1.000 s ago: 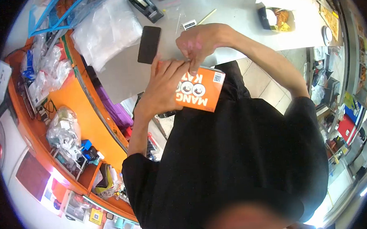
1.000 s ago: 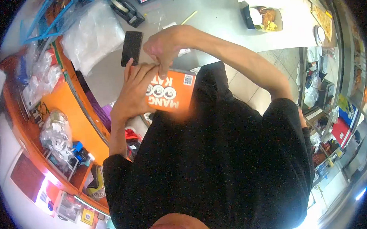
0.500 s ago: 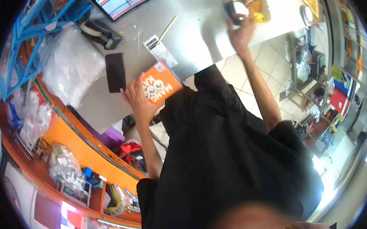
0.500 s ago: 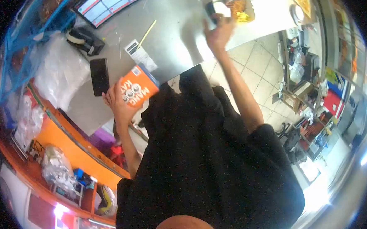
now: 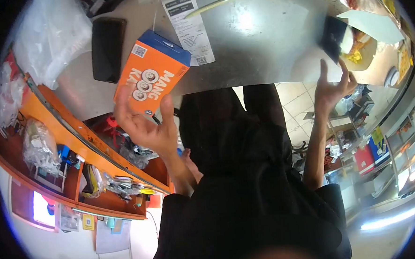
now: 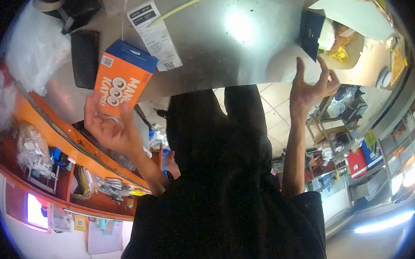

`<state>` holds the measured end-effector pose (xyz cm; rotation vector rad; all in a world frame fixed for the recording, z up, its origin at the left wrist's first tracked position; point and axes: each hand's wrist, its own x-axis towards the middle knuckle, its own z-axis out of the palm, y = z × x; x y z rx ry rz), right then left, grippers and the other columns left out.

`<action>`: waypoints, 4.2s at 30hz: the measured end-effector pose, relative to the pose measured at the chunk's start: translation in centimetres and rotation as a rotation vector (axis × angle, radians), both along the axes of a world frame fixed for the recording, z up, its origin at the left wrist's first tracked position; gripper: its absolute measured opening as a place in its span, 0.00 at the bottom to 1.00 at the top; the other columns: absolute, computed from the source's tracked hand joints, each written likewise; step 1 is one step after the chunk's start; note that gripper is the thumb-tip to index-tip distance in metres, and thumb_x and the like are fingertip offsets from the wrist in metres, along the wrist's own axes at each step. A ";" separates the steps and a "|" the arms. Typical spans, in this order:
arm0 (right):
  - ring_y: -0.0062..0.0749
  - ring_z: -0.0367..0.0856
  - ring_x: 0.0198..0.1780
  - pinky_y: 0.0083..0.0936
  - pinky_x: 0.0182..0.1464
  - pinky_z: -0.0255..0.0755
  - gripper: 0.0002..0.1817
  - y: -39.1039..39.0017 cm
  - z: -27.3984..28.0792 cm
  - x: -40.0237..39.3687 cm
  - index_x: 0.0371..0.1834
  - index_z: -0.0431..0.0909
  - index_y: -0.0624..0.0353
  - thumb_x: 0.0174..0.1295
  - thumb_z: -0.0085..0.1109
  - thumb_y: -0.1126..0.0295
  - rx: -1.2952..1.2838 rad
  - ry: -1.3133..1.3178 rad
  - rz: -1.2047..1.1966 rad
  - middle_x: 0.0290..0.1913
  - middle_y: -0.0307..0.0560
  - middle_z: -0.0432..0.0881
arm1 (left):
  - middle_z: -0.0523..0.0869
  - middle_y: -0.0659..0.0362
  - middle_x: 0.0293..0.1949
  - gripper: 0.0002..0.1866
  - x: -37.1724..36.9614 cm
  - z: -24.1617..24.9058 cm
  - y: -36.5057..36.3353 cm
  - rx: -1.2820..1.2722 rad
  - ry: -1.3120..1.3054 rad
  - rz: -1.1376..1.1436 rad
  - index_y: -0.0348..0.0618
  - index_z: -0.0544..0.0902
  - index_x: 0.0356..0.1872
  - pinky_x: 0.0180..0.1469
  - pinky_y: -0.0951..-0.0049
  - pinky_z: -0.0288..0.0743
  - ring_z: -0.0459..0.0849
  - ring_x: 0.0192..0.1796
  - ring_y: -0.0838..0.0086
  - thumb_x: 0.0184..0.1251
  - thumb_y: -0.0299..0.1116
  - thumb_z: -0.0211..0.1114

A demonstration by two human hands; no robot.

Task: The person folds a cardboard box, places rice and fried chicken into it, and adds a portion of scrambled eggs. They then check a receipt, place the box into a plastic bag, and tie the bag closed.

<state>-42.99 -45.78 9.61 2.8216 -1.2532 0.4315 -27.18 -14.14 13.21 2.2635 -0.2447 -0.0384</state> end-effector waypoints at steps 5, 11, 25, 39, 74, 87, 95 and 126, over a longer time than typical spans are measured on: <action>0.40 0.67 0.48 0.38 0.50 0.60 0.10 -1.0 -1.7 -2.2 0.39 0.85 0.52 0.53 0.72 0.71 0.151 0.054 0.066 0.43 0.44 0.69 | 0.86 0.56 0.31 0.12 -2.4 0.3 -8.7 -0.503 0.136 -0.120 0.39 0.84 0.37 0.40 0.65 0.77 0.82 0.32 0.64 0.49 0.19 0.71; 0.37 0.68 0.51 0.38 0.54 0.67 0.18 -3.6 1.8 -11.4 0.50 0.81 0.54 0.55 0.65 0.79 0.139 0.263 0.141 0.45 0.44 0.69 | 0.79 0.53 0.53 0.24 -4.4 -2.0 -14.5 -0.444 0.443 -0.407 0.53 0.82 0.53 0.54 0.61 0.71 0.77 0.54 0.63 0.52 0.23 0.71; 0.33 0.74 0.51 0.30 0.53 0.68 0.17 -9.5 2.0 -16.4 0.58 0.72 0.66 0.73 0.45 0.66 1.610 -0.414 -0.315 0.52 0.44 0.76 | 0.83 0.60 0.40 0.11 -2.1 -4.9 -15.7 -0.475 0.608 -0.698 0.44 0.81 0.41 0.58 0.61 0.71 0.81 0.46 0.65 0.57 0.27 0.69; 0.34 0.74 0.53 0.29 0.57 0.67 0.17 -5.4 1.8 -7.7 0.52 0.75 0.69 0.67 0.55 0.66 1.047 -0.179 -0.219 0.51 0.50 0.78 | 0.81 0.49 0.49 0.30 -5.0 -4.1 -18.8 -0.282 0.599 -0.305 0.35 0.78 0.53 0.50 0.61 0.76 0.82 0.48 0.57 0.50 0.40 0.77; 0.40 0.77 0.44 0.33 0.49 0.70 0.09 -8.1 -2.7 2.4 0.44 0.79 0.64 0.61 0.60 0.80 0.129 -0.214 0.379 0.44 0.51 0.81 | 0.75 0.58 0.36 0.12 -1.2 -8.4 -25.1 -0.445 0.059 -0.382 0.44 0.80 0.35 0.39 0.65 0.71 0.75 0.36 0.66 0.47 0.26 0.71; 0.38 0.74 0.39 0.35 0.48 0.62 0.06 -8.0 -1.5 2.0 0.34 0.76 0.60 0.66 0.55 0.70 0.200 -0.200 0.419 0.35 0.45 0.78 | 0.76 0.59 0.37 0.08 -0.3 -8.3 -25.4 -0.498 0.033 -0.403 0.42 0.81 0.29 0.43 0.64 0.67 0.75 0.38 0.65 0.54 0.31 0.72; 0.22 0.75 0.38 0.17 0.35 0.70 0.09 -8.6 -3.4 0.8 0.46 0.71 0.62 0.66 0.57 0.76 0.524 -0.152 0.181 0.48 0.48 0.77 | 0.73 0.58 0.58 0.29 -3.2 -5.7 -26.0 0.032 -0.109 -0.574 0.48 0.71 0.62 0.62 0.48 0.63 0.68 0.63 0.63 0.60 0.43 0.64; 0.22 0.78 0.42 0.20 0.45 0.72 0.08 19.3 -3.5 27.6 0.37 0.82 0.66 0.64 0.61 0.70 1.584 -0.418 0.319 0.39 0.42 0.79 | 0.67 0.53 0.60 0.30 -4.6 -6.4 -24.9 0.294 -0.304 -0.693 0.42 0.66 0.63 0.69 0.42 0.54 0.62 0.67 0.60 0.60 0.42 0.56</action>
